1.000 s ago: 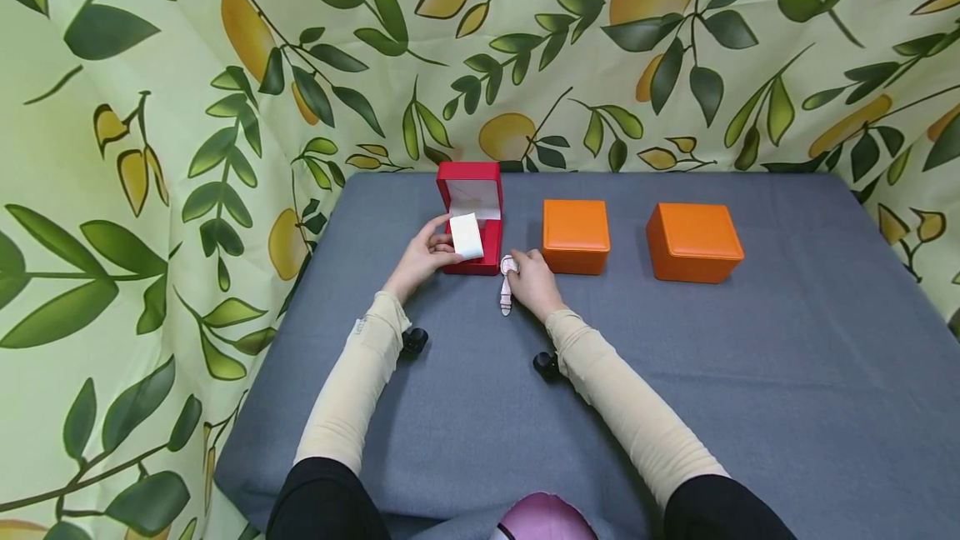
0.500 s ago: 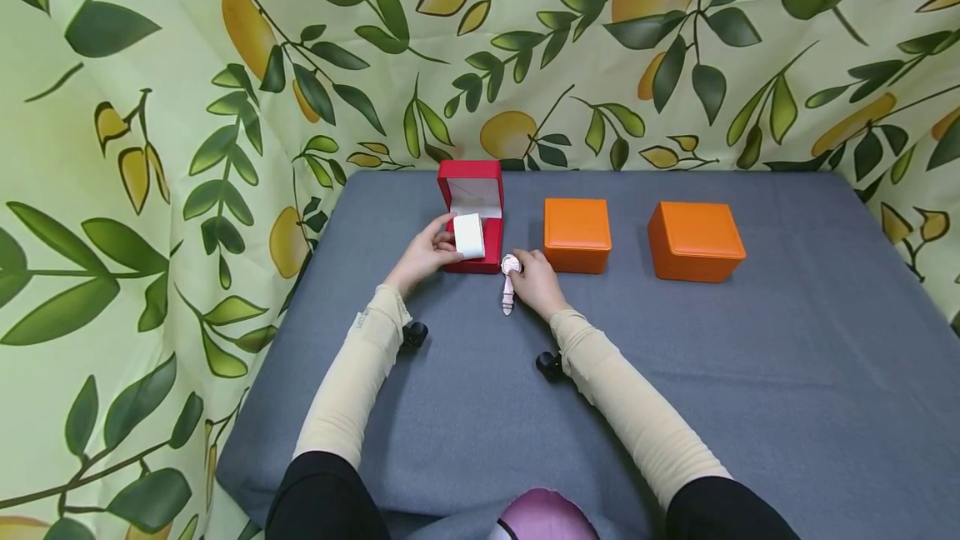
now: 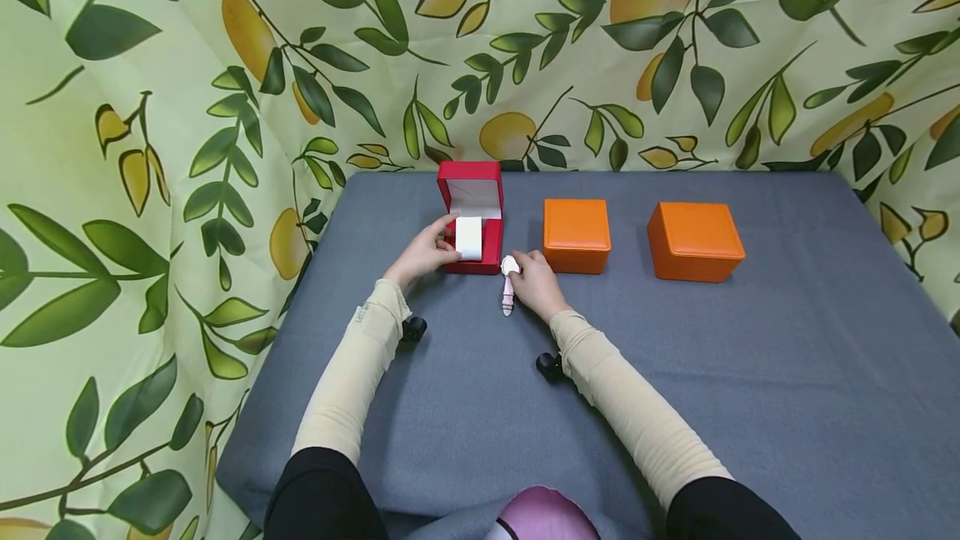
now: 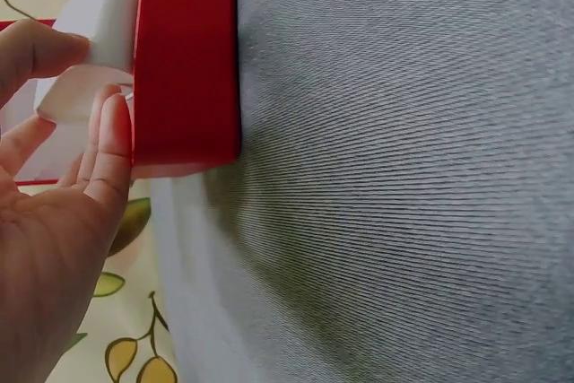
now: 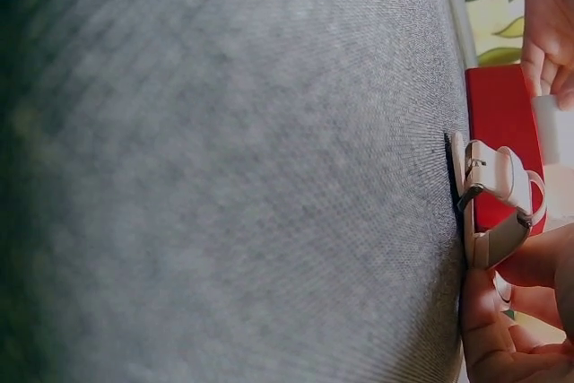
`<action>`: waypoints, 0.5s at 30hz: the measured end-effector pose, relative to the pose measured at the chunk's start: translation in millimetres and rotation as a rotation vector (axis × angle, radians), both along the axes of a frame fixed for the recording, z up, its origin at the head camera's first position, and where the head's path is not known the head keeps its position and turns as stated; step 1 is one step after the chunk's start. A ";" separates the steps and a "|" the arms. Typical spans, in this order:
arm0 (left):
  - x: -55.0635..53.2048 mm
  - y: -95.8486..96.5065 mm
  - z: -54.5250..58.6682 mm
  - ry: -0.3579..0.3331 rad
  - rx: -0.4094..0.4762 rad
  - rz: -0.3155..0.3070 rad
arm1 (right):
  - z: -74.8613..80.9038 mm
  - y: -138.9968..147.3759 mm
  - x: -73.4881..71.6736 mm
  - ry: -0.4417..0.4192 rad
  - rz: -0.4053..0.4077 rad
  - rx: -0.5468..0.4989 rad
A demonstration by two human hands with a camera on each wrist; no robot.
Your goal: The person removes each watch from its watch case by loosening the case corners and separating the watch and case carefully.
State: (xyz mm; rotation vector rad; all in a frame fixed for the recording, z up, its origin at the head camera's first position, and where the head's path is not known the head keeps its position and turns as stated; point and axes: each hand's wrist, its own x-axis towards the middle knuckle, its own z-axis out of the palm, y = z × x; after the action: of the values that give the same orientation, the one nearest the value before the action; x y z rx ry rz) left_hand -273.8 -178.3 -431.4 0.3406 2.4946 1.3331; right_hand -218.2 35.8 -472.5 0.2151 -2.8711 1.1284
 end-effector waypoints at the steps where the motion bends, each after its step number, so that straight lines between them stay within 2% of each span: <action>1: -1.0 0.5 -0.1 0.000 -0.014 -0.003 | -0.1 -0.1 0.2 0.000 0.000 0.001; 6: -5.9 4.6 0.5 -0.021 -0.088 -0.015 | -0.7 -0.1 0.8 -0.005 -0.003 0.009; 10: -8.3 9.5 -0.5 0.021 -0.142 -0.034 | -1.4 -0.7 0.5 -0.002 -0.005 0.007; 13: -7.3 12.1 -1.5 0.050 -0.177 -0.021 | -1.5 -0.9 0.0 -0.001 -0.002 0.013; 15: -6.0 13.5 -1.4 0.046 -0.177 -0.004 | -1.5 -0.9 -0.7 0.001 0.001 0.019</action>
State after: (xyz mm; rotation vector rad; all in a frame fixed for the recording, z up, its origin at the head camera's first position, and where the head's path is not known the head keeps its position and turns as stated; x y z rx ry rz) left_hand -279.8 -164.8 -432.8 0.3387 2.6241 1.1045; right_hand -219.0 34.9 -474.0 0.2172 -2.8824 1.1006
